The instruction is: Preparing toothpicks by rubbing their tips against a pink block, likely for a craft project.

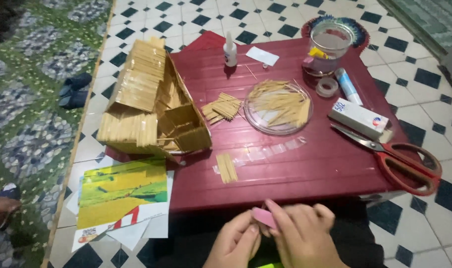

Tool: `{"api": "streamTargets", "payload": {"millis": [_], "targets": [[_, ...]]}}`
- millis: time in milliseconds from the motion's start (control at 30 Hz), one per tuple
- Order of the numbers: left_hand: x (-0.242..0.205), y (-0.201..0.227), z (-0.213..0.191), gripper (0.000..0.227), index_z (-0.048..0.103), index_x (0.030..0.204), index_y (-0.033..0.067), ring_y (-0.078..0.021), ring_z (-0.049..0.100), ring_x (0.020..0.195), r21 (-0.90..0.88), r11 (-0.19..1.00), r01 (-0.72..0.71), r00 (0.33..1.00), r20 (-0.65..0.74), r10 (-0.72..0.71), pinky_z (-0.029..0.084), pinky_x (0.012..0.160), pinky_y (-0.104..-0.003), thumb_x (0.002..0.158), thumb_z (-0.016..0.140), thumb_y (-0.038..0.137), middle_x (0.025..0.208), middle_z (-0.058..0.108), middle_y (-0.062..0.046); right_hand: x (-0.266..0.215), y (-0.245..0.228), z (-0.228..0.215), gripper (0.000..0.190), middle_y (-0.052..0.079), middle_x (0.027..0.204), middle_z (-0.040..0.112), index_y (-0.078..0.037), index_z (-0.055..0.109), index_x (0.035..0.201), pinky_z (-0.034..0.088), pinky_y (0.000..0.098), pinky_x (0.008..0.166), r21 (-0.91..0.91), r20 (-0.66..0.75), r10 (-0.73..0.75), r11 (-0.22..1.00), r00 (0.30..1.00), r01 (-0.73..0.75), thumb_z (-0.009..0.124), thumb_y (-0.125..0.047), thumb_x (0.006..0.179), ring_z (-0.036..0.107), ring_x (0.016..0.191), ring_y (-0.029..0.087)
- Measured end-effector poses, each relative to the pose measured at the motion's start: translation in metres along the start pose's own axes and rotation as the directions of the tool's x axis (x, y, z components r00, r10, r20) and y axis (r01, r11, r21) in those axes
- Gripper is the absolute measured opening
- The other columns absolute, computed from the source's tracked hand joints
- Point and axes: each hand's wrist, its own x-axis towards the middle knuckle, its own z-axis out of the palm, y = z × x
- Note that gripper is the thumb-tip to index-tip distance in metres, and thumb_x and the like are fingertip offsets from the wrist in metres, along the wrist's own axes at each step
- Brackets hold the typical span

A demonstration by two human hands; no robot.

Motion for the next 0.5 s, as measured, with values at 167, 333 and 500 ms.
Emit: {"api": "streamTargets", "payload": {"millis": [167, 333, 500], "targets": [[0.000, 0.006, -0.002, 0.025, 0.062, 0.096, 0.0028, -0.0049, 0.028, 0.046, 0.134, 0.990, -0.037, 0.999, 0.003, 0.037, 0.016, 0.046, -0.024, 0.111, 0.049, 0.018, 0.053, 0.034, 0.004, -0.006, 0.006, 0.002, 0.044, 0.001, 0.100, 0.065, -0.011, 0.059, 0.142, 0.032, 0.0417, 0.091, 0.065, 0.000, 0.156, 0.986, 0.988, -0.156, 0.046, -0.030, 0.104, 0.058, 0.090, 0.022], [-0.001, 0.009, -0.001, 0.025, 0.060, 0.098, 0.0033, -0.0066, 0.029, 0.047, 0.095, 0.991, -0.092, 0.996, 0.028, 0.090, 0.018, 0.048, -0.025, 0.112, 0.045, 0.018, 0.055, 0.035, 0.002, 0.005, 0.002, 0.000, 0.052, -0.003, 0.100, 0.064, -0.017, 0.059, 0.147, 0.028, 0.0434, 0.093, -0.006, 0.069, 0.120, 0.993, 0.990, -0.120, 0.057, -0.022, 0.096, 0.057, 0.098, 0.023], [-0.001, 0.008, 0.003, 0.021, 0.065, 0.105, 0.0011, -0.0034, 0.046, 0.075, -0.064, 0.997, -0.038, 0.999, -0.034, 0.036, 0.039, 0.067, -0.017, 0.112, 0.049, 0.013, 0.086, 0.054, -0.003, 0.013, -0.005, -0.011, 0.040, -0.002, 0.099, 0.059, -0.012, 0.065, 0.139, 0.028, 0.0394, 0.092, 0.103, -0.033, 0.005, 0.995, 0.999, -0.001, 0.050, -0.026, 0.105, 0.059, 0.094, 0.016]]}}
